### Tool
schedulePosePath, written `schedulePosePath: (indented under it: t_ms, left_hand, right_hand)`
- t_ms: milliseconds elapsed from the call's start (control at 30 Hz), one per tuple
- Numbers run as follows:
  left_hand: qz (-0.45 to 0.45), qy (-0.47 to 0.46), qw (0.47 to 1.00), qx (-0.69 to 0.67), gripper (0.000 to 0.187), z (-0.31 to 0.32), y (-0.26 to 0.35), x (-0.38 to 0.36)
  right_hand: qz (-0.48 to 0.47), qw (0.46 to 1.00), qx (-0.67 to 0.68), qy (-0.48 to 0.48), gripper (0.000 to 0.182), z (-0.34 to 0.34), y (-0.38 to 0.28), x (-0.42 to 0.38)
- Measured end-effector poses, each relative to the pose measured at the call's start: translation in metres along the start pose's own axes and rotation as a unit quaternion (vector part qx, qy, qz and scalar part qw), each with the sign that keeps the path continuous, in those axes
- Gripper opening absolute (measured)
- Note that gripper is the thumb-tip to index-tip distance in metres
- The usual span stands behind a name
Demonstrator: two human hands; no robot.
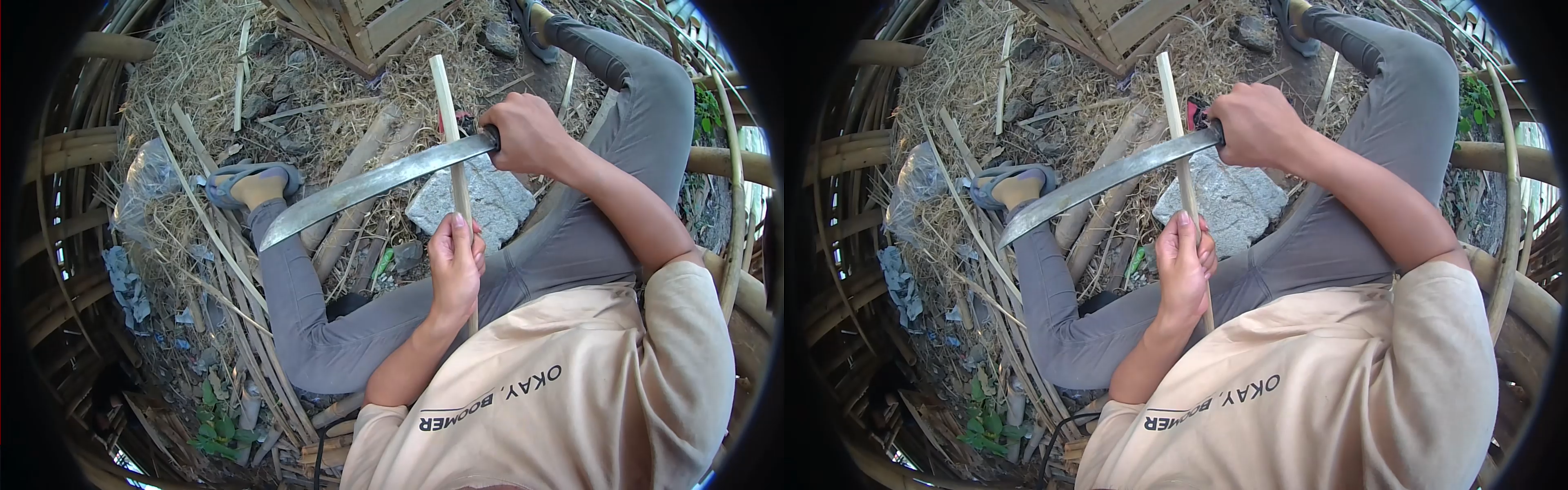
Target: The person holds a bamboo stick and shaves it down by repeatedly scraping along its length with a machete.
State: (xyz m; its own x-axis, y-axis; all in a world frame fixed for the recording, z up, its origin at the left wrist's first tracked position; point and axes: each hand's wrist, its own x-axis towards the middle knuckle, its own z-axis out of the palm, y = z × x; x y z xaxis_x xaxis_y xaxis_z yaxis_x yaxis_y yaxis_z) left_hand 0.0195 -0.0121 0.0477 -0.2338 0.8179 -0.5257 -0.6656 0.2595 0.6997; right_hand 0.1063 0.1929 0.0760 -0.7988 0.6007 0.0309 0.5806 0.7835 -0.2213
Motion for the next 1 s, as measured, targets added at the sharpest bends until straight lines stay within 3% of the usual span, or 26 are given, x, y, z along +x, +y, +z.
schedulePosePath:
  t_ms: [400, 500, 600, 633, 767, 867, 1000]
  left_hand:
    - [0.011, -0.002, 1.000, 0.003, 0.033, 0.003, 0.006, -0.004]
    - [0.013, -0.011, 1.000, 0.008, 0.033, 0.004, 0.006, -0.008]
    - [0.016, -0.030, 0.999, 0.011, 0.032, 0.009, 0.008, -0.009]
    - [0.018, -0.034, 0.999, 0.011, 0.032, 0.010, 0.009, -0.009]
    - [0.007, 0.011, 1.000, 0.004, 0.031, 0.005, 0.004, 0.000]
    - [0.013, 0.015, 1.000, 0.012, 0.031, 0.006, 0.006, 0.001]
    - [0.046, 0.013, 0.998, 0.048, 0.031, 0.004, -0.004, 0.001]
  right_hand:
    - [0.072, 0.997, -0.023, -0.029, 0.028, -0.016, 0.012, 0.008]
    - [0.130, 0.981, -0.083, 0.122, 0.030, -0.023, 0.047, 0.017]
    - [0.150, 0.974, -0.038, 0.164, 0.021, -0.036, 0.065, 0.019]
    - [0.162, 0.975, -0.069, 0.132, 0.033, -0.040, 0.062, 0.016]
    - [0.151, 0.984, 0.090, 0.013, 0.024, -0.036, 0.029, 0.010]
    - [0.055, 0.998, 0.028, 0.006, 0.021, -0.018, 0.018, 0.003]
    - [0.029, 0.998, 0.021, -0.044, 0.028, -0.009, 0.001, -0.003]
